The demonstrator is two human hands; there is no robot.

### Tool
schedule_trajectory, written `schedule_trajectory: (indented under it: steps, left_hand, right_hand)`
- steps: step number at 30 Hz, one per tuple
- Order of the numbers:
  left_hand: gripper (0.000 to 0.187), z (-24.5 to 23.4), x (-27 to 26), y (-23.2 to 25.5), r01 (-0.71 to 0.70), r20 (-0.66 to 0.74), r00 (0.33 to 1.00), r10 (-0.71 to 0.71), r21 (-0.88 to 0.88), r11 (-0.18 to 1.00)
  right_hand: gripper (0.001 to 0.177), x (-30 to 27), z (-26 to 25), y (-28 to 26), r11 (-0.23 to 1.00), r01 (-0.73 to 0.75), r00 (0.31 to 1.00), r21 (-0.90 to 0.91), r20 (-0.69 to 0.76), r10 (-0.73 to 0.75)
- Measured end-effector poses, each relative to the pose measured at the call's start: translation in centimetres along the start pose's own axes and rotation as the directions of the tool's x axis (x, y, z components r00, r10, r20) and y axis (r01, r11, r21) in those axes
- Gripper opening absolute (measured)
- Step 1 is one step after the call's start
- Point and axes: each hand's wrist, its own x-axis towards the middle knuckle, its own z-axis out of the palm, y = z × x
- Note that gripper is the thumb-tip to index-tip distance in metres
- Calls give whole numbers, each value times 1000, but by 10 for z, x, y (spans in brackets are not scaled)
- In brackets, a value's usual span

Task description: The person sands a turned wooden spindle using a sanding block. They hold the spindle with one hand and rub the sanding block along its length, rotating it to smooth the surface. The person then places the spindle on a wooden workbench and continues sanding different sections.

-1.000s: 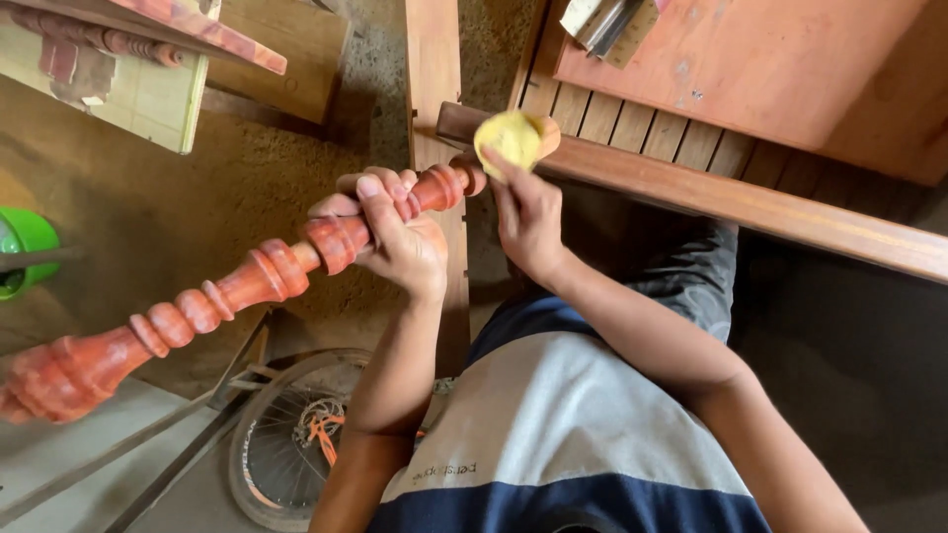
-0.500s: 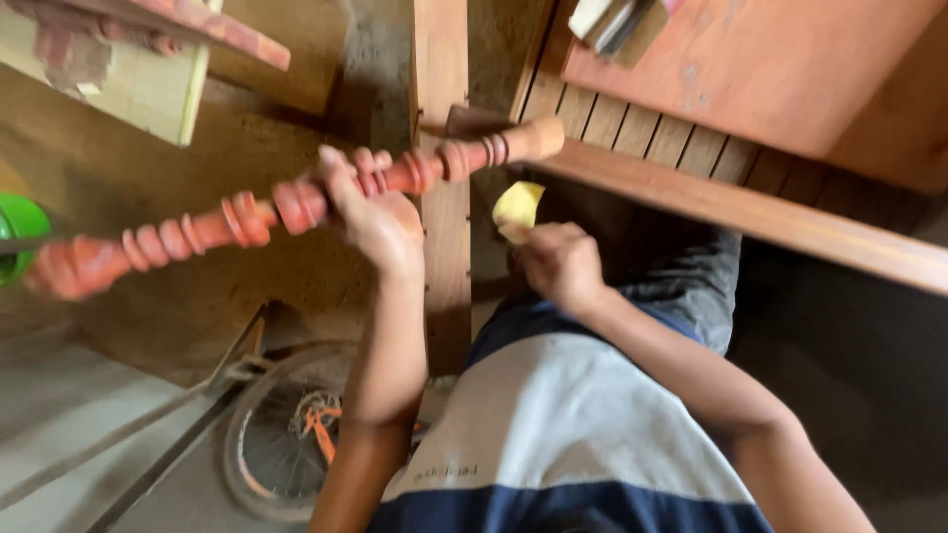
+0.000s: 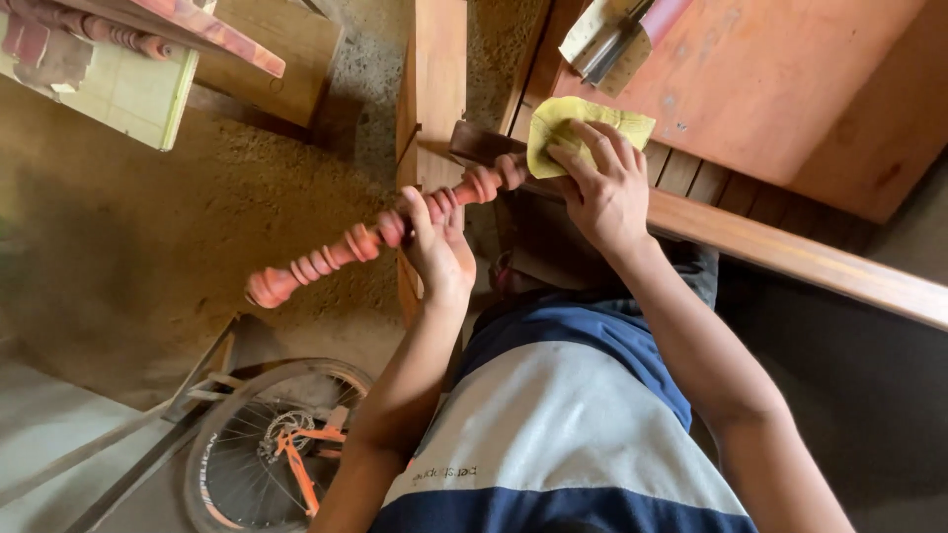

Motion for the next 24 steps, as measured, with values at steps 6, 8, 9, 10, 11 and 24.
schedule_trajectory:
  steps: [6, 8, 9, 10, 11, 24]
  left_hand:
    - [72, -23, -27, 41, 467, -11, 870, -493, 336, 818]
    - [53, -37, -24, 49, 302, 108, 883, -456, 612, 730]
    - [35, -44, -23, 52, 83, 229, 863, -450, 815, 574]
    - [35, -41, -28, 61, 84, 230, 863, -450, 812, 577]
    - [26, -39, -34, 70, -466, 605, 776, -177, 741, 484]
    - [59, 9, 14, 40, -930, 900, 211, -381, 65, -361]
  right_hand:
    - [24, 5, 5, 18, 993, 103, 995, -52, 17, -102]
    - [24, 9, 6, 20, 991, 118, 993, -66, 14, -117]
    - [24, 10, 6, 21, 989, 127, 992, -80, 13, -127]
    - [24, 12, 6, 20, 988, 130, 991, -83, 15, -130]
    - [23, 13, 6, 19, 988, 135, 991, -81, 6, -135]
    - [21, -4, -42, 37, 986, -162, 983, 48, -78, 165]
